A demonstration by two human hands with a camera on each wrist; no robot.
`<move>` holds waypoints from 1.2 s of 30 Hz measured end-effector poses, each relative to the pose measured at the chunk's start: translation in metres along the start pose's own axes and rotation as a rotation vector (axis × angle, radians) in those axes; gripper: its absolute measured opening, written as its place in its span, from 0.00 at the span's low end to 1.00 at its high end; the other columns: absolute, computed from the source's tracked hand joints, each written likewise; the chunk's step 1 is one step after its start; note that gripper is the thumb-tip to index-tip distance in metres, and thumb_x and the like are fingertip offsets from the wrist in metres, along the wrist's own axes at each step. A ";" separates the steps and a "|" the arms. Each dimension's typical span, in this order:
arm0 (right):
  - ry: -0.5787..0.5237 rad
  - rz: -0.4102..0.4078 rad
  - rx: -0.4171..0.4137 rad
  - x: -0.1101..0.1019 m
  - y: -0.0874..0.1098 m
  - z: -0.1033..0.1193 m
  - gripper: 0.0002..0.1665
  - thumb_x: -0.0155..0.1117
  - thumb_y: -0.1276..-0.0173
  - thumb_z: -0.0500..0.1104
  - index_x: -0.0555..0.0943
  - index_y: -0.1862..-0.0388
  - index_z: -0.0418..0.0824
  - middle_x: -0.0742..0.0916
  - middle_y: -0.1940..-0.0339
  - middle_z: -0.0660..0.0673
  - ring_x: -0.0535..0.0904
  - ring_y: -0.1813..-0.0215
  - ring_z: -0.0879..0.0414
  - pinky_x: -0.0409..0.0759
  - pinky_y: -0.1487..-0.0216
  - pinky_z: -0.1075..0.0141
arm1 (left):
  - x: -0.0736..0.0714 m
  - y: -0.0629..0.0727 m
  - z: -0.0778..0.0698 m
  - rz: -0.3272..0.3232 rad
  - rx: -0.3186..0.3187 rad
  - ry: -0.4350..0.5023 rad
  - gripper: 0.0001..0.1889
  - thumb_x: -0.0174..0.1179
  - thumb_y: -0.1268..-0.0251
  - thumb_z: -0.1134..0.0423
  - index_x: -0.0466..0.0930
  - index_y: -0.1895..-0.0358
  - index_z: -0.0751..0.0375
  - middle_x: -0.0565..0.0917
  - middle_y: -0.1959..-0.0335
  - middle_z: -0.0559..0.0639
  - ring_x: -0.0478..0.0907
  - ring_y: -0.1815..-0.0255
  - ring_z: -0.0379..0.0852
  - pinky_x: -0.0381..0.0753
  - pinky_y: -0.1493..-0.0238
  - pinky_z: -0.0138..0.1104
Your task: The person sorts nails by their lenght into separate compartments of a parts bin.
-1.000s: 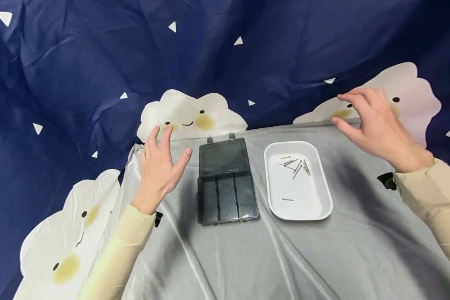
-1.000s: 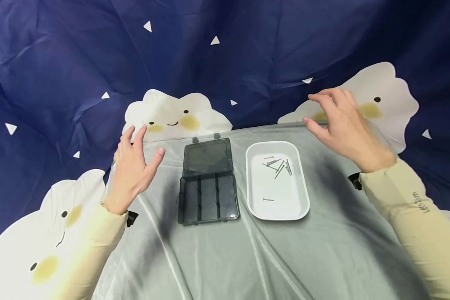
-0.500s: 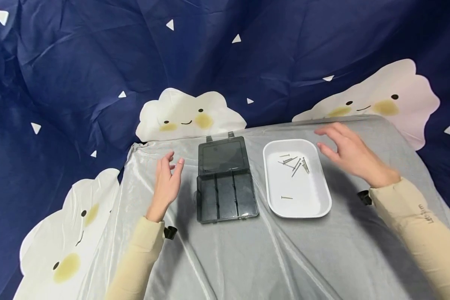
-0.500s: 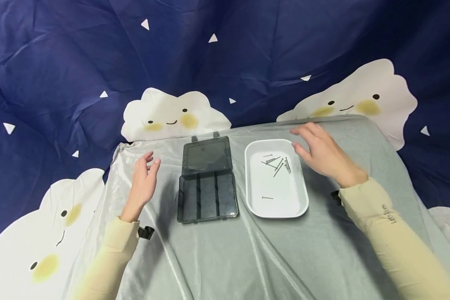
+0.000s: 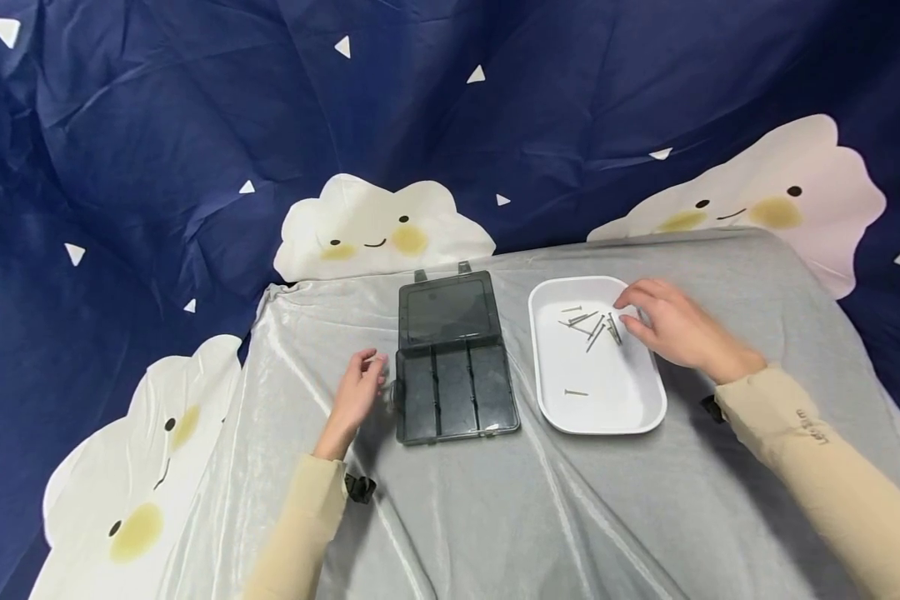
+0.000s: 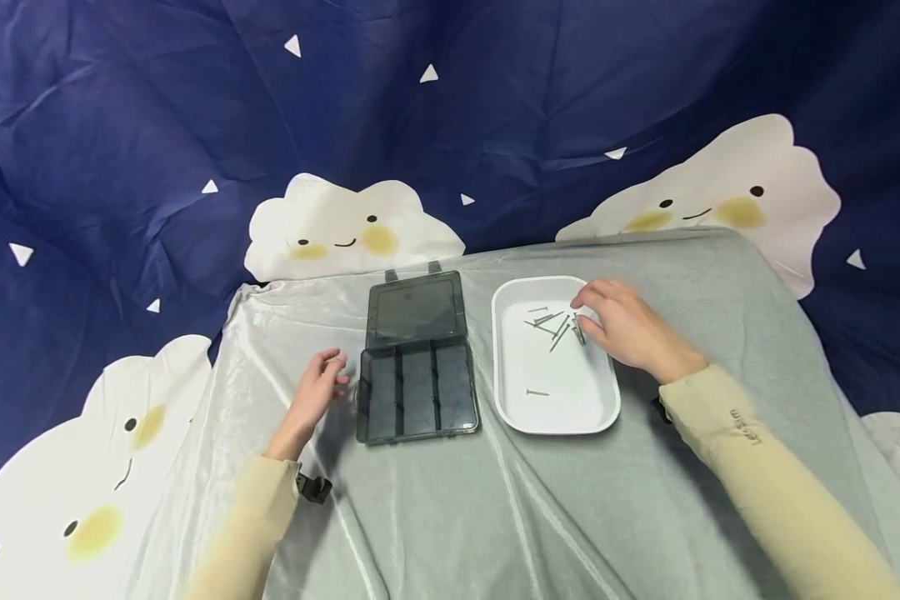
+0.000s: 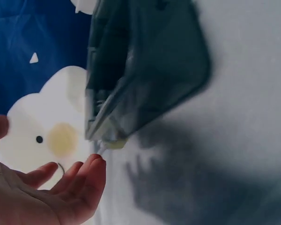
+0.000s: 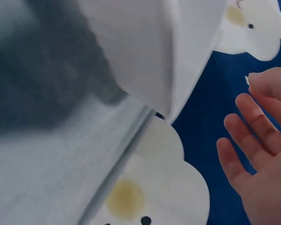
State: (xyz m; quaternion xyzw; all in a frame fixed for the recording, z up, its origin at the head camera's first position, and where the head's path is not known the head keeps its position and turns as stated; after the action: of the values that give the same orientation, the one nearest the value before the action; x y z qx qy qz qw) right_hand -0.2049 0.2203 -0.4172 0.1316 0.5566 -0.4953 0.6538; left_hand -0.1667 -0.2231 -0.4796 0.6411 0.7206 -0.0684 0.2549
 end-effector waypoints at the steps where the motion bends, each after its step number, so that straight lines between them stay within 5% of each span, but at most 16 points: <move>1: 0.010 0.014 -0.009 0.004 0.000 -0.001 0.10 0.66 0.43 0.30 0.81 0.61 0.33 0.83 0.57 0.37 0.76 0.50 0.39 0.70 0.45 0.47 | 0.003 0.001 0.002 0.003 0.005 -0.023 0.28 0.49 0.27 0.51 0.63 0.32 0.66 0.77 0.44 0.64 0.78 0.49 0.59 0.79 0.51 0.46; 13: 0.113 0.206 -0.049 0.045 0.002 -0.003 0.08 0.69 0.43 0.33 0.84 0.63 0.39 0.84 0.62 0.43 0.79 0.54 0.44 0.68 0.53 0.46 | 0.011 0.004 0.020 0.036 0.013 -0.095 0.25 0.55 0.31 0.61 0.67 0.36 0.72 0.78 0.47 0.67 0.77 0.45 0.59 0.79 0.51 0.43; 20: 0.169 0.249 -0.087 0.061 -0.001 -0.008 0.09 0.68 0.47 0.30 0.83 0.66 0.39 0.83 0.66 0.44 0.79 0.55 0.44 0.67 0.46 0.45 | 0.016 0.003 0.036 0.103 -0.030 -0.017 0.20 0.58 0.35 0.69 0.72 0.42 0.75 0.76 0.58 0.58 0.75 0.64 0.44 0.77 0.69 0.31; 36: 0.239 0.260 -0.080 0.075 -0.005 -0.009 0.05 0.66 0.45 0.30 0.82 0.71 0.38 0.81 0.69 0.43 0.78 0.60 0.45 0.69 0.45 0.46 | 0.020 -0.007 0.027 0.087 0.024 -0.052 0.13 0.57 0.33 0.68 0.79 0.48 0.70 0.79 0.59 0.59 0.74 0.65 0.43 0.74 0.70 0.30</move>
State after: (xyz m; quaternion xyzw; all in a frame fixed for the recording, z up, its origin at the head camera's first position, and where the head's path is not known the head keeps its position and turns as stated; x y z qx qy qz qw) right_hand -0.2224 0.1873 -0.4832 0.2342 0.6279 -0.3649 0.6464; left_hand -0.1664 -0.2184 -0.5137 0.6727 0.6844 -0.0826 0.2688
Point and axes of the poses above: each hand's wrist, its own y-axis away from the middle knuckle, its own x-axis out of the palm, z = x × y, the point moved 4 cm from there along -y, towards the middle knuckle
